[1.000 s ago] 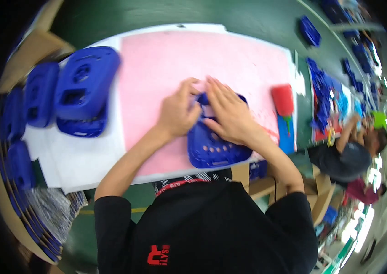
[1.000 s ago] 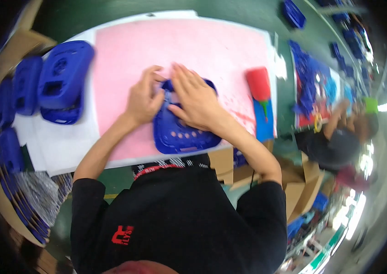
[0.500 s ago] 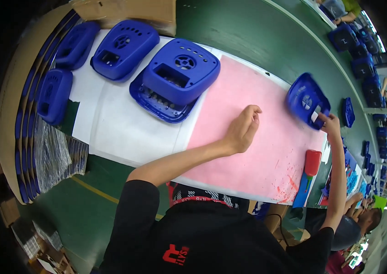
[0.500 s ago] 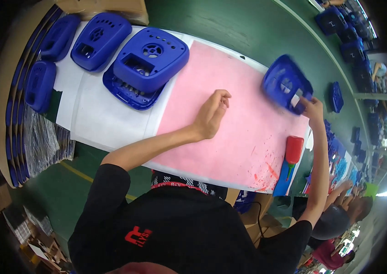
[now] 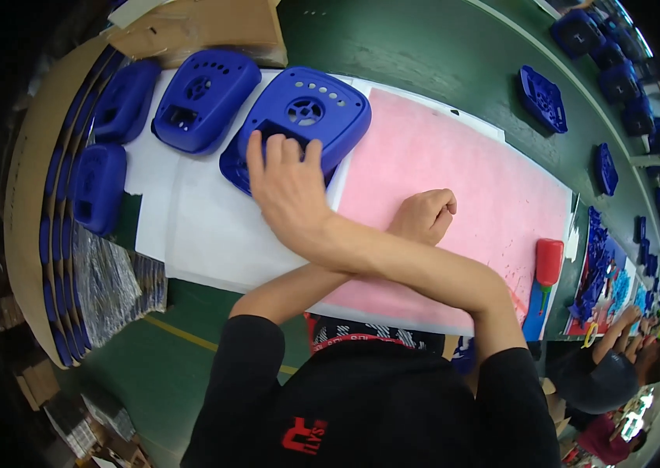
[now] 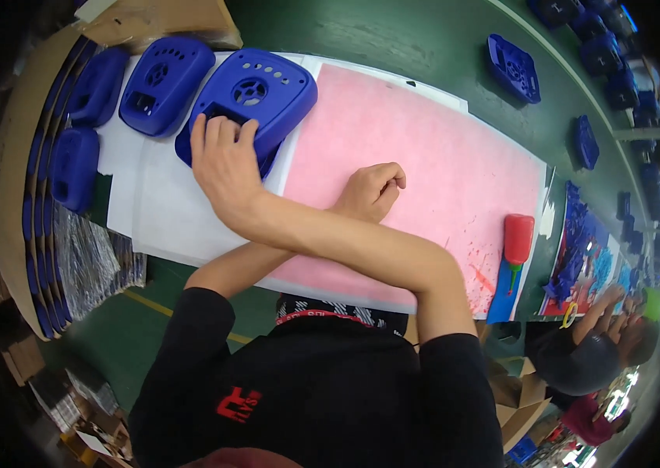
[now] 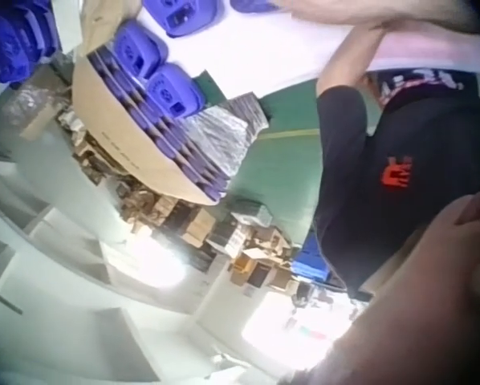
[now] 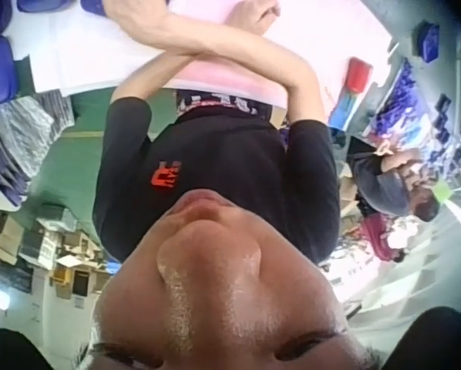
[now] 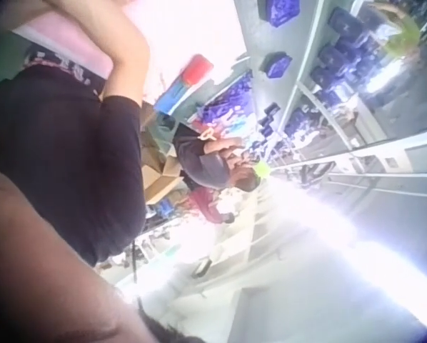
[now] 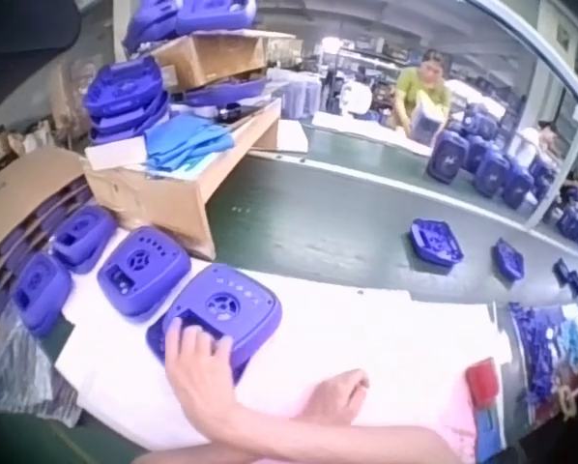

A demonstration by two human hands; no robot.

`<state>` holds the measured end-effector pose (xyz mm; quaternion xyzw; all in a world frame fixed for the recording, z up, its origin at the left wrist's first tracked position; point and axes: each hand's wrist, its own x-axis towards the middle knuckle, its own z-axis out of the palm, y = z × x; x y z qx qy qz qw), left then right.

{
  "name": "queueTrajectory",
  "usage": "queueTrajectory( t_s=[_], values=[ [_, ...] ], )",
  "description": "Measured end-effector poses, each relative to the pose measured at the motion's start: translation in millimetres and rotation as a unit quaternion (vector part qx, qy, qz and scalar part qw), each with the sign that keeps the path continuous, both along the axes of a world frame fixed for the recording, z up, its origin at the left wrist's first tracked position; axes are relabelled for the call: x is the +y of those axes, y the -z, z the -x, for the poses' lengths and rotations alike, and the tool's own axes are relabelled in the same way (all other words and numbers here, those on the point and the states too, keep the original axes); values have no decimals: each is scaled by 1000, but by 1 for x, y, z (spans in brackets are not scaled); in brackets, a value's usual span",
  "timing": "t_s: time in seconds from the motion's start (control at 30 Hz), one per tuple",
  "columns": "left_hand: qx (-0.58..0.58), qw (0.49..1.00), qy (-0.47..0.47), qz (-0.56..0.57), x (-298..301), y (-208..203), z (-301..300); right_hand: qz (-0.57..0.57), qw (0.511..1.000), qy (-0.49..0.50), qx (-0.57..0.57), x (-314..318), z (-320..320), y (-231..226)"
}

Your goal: Apply glue to blue plastic casings and assemble small components onto them.

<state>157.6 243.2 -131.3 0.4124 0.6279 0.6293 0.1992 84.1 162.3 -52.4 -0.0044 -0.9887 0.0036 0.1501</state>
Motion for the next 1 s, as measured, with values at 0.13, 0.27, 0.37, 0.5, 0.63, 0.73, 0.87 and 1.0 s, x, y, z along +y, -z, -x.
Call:
queueTrajectory(
  t_s=[0.13,0.27,0.37,0.5,0.63,0.73,0.87,1.0],
  values=[
    [9,998,-16,-52,2,3,-2,-56,998,6,12,-21,18,41],
    [-11,1000,17,17,-5,-4,1,-33,997,-55,-42,-2,6,17],
    [-2,999,15,42,-7,-4,6,44,995,-80,-39,25,-4,-12],
    [-42,998,26,24,-11,-10,7,106,982,-151,-32,80,-54,-59],
    [-140,984,3,-108,-19,-55,8,192,965,-158,-83,146,-148,-123],
    [-286,952,12,-108,-16,-32,22,240,958,-105,-117,161,-199,-126],
    [-426,893,120,-86,-6,-2,57,200,958,-53,-198,153,-243,-91],
    [-212,967,130,-48,3,1,44,232,942,-24,-240,156,-258,-91]
  ],
)
